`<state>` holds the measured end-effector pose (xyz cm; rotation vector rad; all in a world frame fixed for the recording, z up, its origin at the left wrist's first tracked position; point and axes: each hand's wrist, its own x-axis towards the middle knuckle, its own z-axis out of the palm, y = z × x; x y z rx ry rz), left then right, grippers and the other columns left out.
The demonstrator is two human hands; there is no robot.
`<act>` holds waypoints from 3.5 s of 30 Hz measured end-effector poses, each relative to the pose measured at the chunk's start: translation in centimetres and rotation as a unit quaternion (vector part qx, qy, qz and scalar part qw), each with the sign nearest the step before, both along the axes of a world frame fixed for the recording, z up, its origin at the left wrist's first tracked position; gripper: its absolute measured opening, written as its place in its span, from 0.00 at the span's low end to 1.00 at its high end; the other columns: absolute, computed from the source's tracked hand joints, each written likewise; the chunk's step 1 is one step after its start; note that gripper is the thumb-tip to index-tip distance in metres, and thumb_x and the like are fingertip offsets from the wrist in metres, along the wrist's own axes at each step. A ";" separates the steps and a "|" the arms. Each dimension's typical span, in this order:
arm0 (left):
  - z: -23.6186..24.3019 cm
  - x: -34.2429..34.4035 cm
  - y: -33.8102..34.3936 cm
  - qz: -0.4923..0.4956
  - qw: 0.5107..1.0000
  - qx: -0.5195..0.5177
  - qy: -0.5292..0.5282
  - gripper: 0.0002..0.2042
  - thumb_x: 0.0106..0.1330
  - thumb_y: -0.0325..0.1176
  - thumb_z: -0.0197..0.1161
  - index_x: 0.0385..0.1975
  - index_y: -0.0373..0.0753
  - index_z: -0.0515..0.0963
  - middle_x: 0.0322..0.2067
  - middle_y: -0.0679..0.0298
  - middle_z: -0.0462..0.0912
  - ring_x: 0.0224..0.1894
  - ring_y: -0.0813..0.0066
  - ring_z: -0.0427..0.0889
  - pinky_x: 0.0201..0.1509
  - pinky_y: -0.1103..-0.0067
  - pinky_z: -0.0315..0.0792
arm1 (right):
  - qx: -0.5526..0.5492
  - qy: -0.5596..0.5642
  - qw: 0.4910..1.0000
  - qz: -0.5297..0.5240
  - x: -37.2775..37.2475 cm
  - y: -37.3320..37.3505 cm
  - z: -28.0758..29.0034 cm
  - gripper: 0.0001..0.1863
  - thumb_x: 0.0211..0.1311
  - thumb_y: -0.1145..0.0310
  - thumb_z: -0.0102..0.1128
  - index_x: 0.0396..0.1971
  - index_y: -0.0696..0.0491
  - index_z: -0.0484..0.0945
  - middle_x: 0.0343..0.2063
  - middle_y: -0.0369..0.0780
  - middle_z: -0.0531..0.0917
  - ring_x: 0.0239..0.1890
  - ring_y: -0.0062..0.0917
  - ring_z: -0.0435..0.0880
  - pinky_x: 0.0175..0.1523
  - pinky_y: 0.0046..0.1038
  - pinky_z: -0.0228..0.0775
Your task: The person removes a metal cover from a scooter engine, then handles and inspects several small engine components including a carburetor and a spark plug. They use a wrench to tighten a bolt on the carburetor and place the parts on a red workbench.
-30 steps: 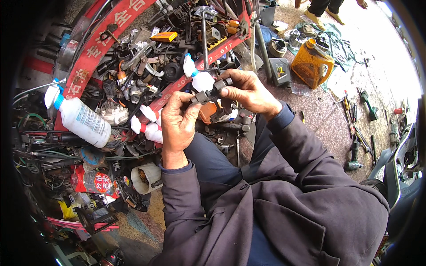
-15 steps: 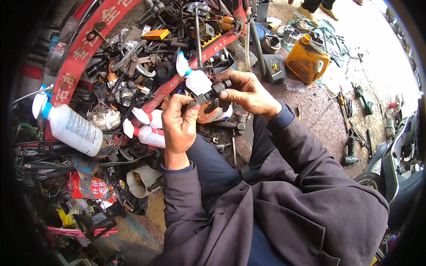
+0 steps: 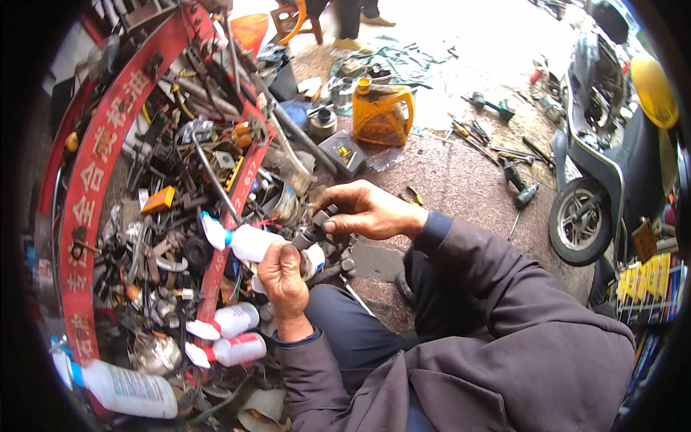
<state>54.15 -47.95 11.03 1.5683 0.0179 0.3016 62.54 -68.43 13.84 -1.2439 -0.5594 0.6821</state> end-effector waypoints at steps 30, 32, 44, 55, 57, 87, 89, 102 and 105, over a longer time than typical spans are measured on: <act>0.4 3.0 -13.6 -0.325 0.933 -0.150 0.037 0.15 0.75 0.42 0.54 0.29 0.39 0.71 0.20 0.72 0.70 0.21 0.87 0.65 0.24 0.87 0.59 | -0.056 0.013 0.958 -0.281 -8.5 -14.2 3.2 0.13 0.65 0.72 0.63 0.46 0.59 0.75 0.31 0.35 0.83 0.28 0.15 0.81 0.31 0.21 0.77; 0.2 2.9 -15.0 -0.291 0.947 -0.138 0.005 0.10 0.74 0.37 0.56 0.31 0.39 0.71 0.21 0.74 0.69 0.21 0.90 0.63 0.22 0.88 0.56 | -0.055 -0.005 0.955 -0.292 -8.7 -15.0 3.2 0.13 0.66 0.73 0.62 0.47 0.60 0.75 0.31 0.36 0.83 0.29 0.15 0.81 0.32 0.22 0.79; 0.1 2.9 -17.2 -0.323 0.941 -0.102 -0.021 0.08 0.67 0.27 0.64 0.40 0.36 0.72 0.28 0.68 0.76 0.25 0.88 0.72 0.29 0.88 0.68 | -0.040 0.018 0.947 -0.318 -9.4 -18.0 2.3 0.14 0.65 0.70 0.63 0.48 0.58 0.77 0.29 0.35 0.84 0.27 0.16 0.82 0.31 0.19 0.74; 0.6 2.6 -19.0 -0.294 0.951 -0.098 -0.001 0.20 0.75 0.48 0.52 0.26 0.38 0.74 0.18 0.71 0.73 0.19 0.87 0.68 0.23 0.87 0.61 | -0.035 0.025 0.936 -0.349 -10.4 -18.4 2.7 0.12 0.65 0.71 0.64 0.45 0.59 0.77 0.28 0.34 0.83 0.27 0.13 0.81 0.30 0.17 0.75; 0.6 2.8 -18.9 -0.316 0.943 -0.106 0.020 0.17 0.75 0.45 0.53 0.30 0.37 0.75 0.21 0.69 0.75 0.21 0.85 0.70 0.24 0.87 0.64 | -0.036 0.022 0.936 -0.348 -10.5 -18.6 2.7 0.12 0.65 0.71 0.64 0.45 0.59 0.77 0.28 0.34 0.83 0.27 0.13 0.81 0.30 0.18 0.75; 0.2 3.5 -22.6 -0.507 0.741 -0.429 0.097 0.11 0.62 0.28 0.54 0.44 0.38 0.71 0.48 0.51 0.78 0.53 0.54 0.78 0.61 0.57 0.70 | -0.034 0.035 0.928 -0.369 -10.5 -19.2 2.4 0.12 0.67 0.67 0.61 0.45 0.57 0.77 0.28 0.35 0.84 0.25 0.14 0.82 0.28 0.17 0.75; 0.1 3.5 -22.8 -0.501 0.715 -0.469 0.130 0.11 0.63 0.30 0.52 0.44 0.38 0.71 0.50 0.49 0.78 0.53 0.54 0.78 0.60 0.56 0.70 | -0.033 0.013 0.923 -0.384 -10.4 -19.1 2.6 0.12 0.68 0.69 0.60 0.46 0.59 0.78 0.27 0.36 0.83 0.24 0.13 0.80 0.28 0.17 0.74; 0.2 3.5 -22.6 -0.409 0.675 -0.550 0.274 0.17 0.67 0.42 0.47 0.36 0.36 0.79 0.38 0.56 0.85 0.37 0.62 0.81 0.41 0.67 0.74 | -0.231 -0.258 0.826 -0.445 -10.3 -18.7 2.6 0.15 0.57 0.71 0.67 0.45 0.55 0.80 0.36 0.44 0.82 0.39 0.30 0.83 0.44 0.29 0.76; 0.5 3.0 -23.1 -0.388 0.711 -0.517 0.277 0.15 0.71 0.43 0.45 0.40 0.40 0.76 0.38 0.60 0.82 0.37 0.65 0.81 0.38 0.69 0.74 | -0.298 -0.419 0.754 -0.408 -10.2 -18.4 2.7 0.15 0.51 0.77 0.67 0.41 0.56 0.79 0.38 0.42 0.78 0.41 0.34 0.80 0.45 0.32 0.75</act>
